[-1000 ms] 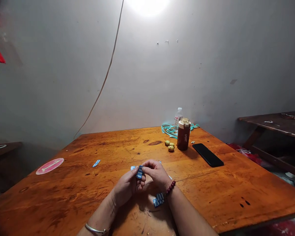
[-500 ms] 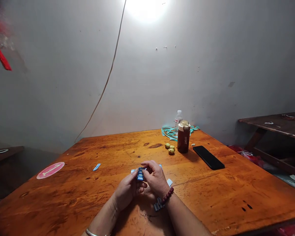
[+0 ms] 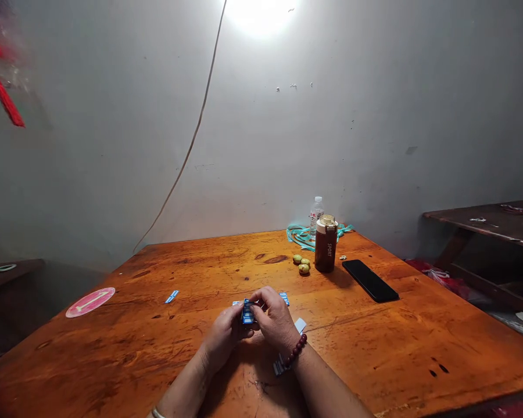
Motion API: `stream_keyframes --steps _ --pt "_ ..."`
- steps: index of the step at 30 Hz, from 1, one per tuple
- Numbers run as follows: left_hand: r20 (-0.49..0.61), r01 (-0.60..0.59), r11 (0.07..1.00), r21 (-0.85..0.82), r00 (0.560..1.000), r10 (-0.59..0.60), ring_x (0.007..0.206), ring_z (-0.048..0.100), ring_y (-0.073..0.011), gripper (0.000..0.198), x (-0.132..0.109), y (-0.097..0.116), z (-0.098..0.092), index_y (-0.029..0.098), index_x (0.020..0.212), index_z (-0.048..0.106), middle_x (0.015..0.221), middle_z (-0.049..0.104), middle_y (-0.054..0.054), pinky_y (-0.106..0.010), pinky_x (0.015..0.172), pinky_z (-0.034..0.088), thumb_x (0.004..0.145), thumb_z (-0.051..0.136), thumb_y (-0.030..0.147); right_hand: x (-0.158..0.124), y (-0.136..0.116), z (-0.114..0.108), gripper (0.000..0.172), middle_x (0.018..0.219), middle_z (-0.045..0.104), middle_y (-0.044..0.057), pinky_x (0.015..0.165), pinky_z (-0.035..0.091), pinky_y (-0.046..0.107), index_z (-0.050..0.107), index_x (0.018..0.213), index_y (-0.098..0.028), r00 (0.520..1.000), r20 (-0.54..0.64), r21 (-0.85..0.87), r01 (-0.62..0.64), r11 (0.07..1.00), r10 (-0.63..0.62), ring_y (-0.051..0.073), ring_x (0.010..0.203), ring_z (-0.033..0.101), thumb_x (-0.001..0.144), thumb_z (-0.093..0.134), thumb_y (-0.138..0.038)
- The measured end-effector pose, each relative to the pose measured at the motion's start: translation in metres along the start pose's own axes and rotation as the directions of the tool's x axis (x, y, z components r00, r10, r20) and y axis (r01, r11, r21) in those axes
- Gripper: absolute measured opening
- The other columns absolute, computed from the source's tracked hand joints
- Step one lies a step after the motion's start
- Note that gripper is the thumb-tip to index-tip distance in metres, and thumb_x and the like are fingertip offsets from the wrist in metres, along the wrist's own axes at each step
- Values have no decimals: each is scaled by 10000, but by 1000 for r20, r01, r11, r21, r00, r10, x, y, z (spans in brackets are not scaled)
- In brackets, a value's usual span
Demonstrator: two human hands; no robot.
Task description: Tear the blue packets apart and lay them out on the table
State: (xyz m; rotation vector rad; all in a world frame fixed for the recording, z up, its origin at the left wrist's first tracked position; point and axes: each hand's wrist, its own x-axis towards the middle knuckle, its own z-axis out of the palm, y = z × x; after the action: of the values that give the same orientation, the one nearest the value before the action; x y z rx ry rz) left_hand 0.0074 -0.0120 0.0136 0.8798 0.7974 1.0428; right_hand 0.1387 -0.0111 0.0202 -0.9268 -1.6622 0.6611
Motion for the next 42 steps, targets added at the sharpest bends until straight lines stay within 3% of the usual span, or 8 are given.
stream_keyframes --steps 4,9,15,24,35,42 --pt "27 -33 999 28 999 32 573 558 -120 281 0 -4 1 117 814 579 684 597 -44 -214 519 411 741 512 379 1 8 2 62 675 516 -7 592 387 237 532 686 -176 992 0 119 -129 985 130 119 638 473 727 500 -210" --pt "91 -53 996 67 995 46 576 540 -102 312 -2 -3 3 112 830 587 751 599 -57 -199 516 403 755 484 397 2 12 4 87 620 509 -24 479 368 207 498 720 -167 954 109 341 -299 891 278 90 521 461 729 503 -252" --pt "75 -47 989 143 997 36 551 528 -96 292 -1 -1 1 123 764 575 677 571 -25 -203 518 405 739 502 405 1 8 3 85 581 498 -34 466 362 204 502 699 -171 962 93 295 -272 916 255 88 495 463 723 499 -252" --pt "137 -76 967 244 990 43 513 501 -70 269 3 -3 -1 127 750 568 646 545 3 -184 493 367 711 543 392 2 11 0 70 635 516 -22 576 379 208 526 662 -158 978 0 140 -206 969 208 103 616 467 697 499 -211" --pt "136 -100 958 270 989 65 454 446 -52 257 6 -7 -2 142 697 506 576 502 31 -173 452 334 723 521 397 2 16 4 110 645 523 -28 554 379 210 518 736 -165 967 22 249 -251 935 254 98 592 484 699 540 -267" --pt "120 -149 935 323 986 115 468 466 -70 258 4 -6 2 146 701 554 585 539 13 -196 477 361 711 520 401 4 14 3 164 594 522 -18 574 387 229 528 644 -150 941 94 347 -336 876 324 109 591 481 674 571 -305"
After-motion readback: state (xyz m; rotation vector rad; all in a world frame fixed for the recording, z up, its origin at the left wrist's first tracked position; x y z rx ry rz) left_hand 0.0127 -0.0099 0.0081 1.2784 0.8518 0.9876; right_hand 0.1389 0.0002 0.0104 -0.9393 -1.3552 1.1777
